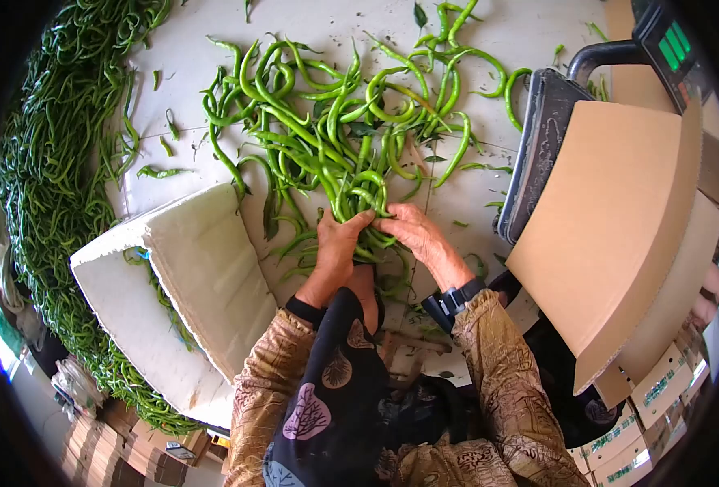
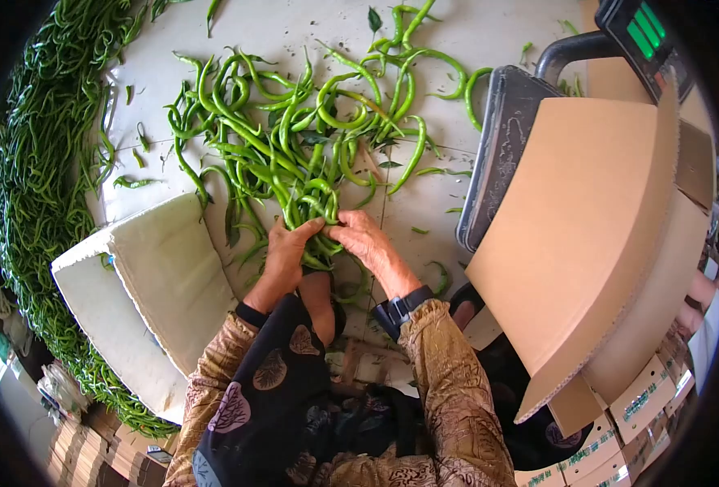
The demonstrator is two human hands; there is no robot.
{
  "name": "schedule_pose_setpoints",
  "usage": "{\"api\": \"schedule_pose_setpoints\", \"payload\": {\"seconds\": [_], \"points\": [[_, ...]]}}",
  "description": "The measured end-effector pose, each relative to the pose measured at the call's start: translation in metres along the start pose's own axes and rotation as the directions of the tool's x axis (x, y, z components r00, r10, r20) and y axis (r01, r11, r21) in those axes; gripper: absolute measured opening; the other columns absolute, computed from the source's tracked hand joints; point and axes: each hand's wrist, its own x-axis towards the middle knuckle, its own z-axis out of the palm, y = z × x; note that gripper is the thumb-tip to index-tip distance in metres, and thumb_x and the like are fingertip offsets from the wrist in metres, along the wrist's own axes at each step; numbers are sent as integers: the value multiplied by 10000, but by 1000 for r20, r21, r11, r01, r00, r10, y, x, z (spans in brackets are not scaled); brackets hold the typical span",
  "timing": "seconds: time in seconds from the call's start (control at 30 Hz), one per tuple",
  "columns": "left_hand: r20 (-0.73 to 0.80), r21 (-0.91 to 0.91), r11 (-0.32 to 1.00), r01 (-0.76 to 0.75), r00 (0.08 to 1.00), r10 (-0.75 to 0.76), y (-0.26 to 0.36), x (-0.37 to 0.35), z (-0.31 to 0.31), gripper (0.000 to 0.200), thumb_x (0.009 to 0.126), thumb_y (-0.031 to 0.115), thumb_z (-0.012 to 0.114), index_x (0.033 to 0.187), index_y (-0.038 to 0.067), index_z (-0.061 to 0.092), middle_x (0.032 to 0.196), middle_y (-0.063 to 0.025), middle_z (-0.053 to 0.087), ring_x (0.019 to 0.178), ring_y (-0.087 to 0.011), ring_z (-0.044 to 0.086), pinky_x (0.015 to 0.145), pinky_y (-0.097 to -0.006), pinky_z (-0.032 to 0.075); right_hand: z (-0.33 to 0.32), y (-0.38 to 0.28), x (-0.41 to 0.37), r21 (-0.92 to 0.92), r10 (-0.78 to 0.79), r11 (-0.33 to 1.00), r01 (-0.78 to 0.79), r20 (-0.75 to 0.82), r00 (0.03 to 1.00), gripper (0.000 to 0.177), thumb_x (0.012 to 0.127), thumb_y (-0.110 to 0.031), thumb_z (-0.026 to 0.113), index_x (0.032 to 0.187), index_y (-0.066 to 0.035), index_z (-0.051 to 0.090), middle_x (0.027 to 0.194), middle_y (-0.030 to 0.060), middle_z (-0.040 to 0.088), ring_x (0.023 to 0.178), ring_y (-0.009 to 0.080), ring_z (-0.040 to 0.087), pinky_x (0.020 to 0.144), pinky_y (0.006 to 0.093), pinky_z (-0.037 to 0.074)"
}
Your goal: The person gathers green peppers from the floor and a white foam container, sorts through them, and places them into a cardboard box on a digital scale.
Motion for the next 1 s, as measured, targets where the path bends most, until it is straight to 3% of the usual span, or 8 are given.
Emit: {"api": "schedule_pose_setpoints", "payload": {"seconds": [0.13, 0.23, 0.3, 0.33, 0.43, 0.53, 0.7, 1.0], "points": [[227, -77, 990, 119, 969, -98, 25, -18, 6, 295, 793, 41, 672, 1065, -30, 580, 910, -87, 655, 739, -169, 651, 665, -290, 544, 9, -41, -40, 1, -24, 1000, 24, -71, 997, 268, 894, -154, 627, 1106, 10, 636, 987, 10, 650, 896, 84, 572, 812, 247, 462], [294, 51, 995, 81, 951, -92, 56, -43, 17, 312, 789, 33, 669, 1081, -29, 579, 905, -80, 657, 737, -164, 646, 656, -289, 540, 13, -58, -69, 51, -76, 995, 82, -110, 991, 292, 926, -193, 615, 1151, -7, 620, 972, 26, 656, 866, 92, 585, 790, 247, 472], [242, 153, 971, -183, 960, 143, 75, -52, 25, 329, 779, 49, 687, 1086, -15, 587, 908, -49, 655, 747, -139, 627, 658, -275, 527, 9, -58, -83, 127, -64, 989, 79, -116, 991, 319, 937, -208, 604, 1184, -7, 600, 965, 36, 657, 856, 106, 594, 786, 254, 475], [228, 83, 977, -194, 959, 171, 87, -58, 26, 313, 763, 36, 689, 1061, -10, 609, 899, -57, 664, 743, -147, 636, 656, -281, 523, 13, -73, -97, 284, 38, 959, 1, -132, 991, 371, 954, -230, 583, 1245, -3, 553, 997, 69, 656, 877, 142, 606, 813, 282, 471], [281, 150, 912, -381, 901, 330, 124, -72, 25, 299, 745, 57, 694, 1036, 15, 639, 876, -52, 672, 728, -138, 629, 666, -278, 513, 10, -76, -117, 496, -113, 854, 156, -116, 987, 395, 962, -226, 568, 1281, 1, 519, 1073, 106, 643, 944, 177, 610, 849, 314, 462], [380, 342, 858, -383, 892, 247, 158, -104, 30, 279, 751, 42, 653, 1027, 4, 638, 851, -36, 664, 722, -116, 615, 659, -262, 506, 20, -90, -139, 495, -234, 824, 275, -146, 961, 386, 958, -189, 564, 1291, -2, 509, 1138, 136, 625, 1026, 224, 607, 939, 357, 445], [431, 234, 903, -361, 871, 236, 214, -163, 30, 311, 777, 92, 686, 1062, -7, 614, 889, -66, 668, 747, -154, 631, 679, -276, 515, 38, -112, -180, 464, -350, 799, 382, -157, 923, 353, 943, -169, 596, 1259, -17, 550, 1142, 124, 637, 1005, 206, 617, 917, 335, 475], [445, 150, 840, -521, 795, 413, 246, -313, 28, 341, 796, 199, 657, 1043, -31, 606, 863, -104, 648, 719, -155, 623, 655, -277, 515, 80, -124, -256, 275, -495, 782, 559, -271, 826, 205, 921, -159, 640, 1090, -45, 632, 968, 32, 677, 681, 46, 488, 615, 193, 412]]}}
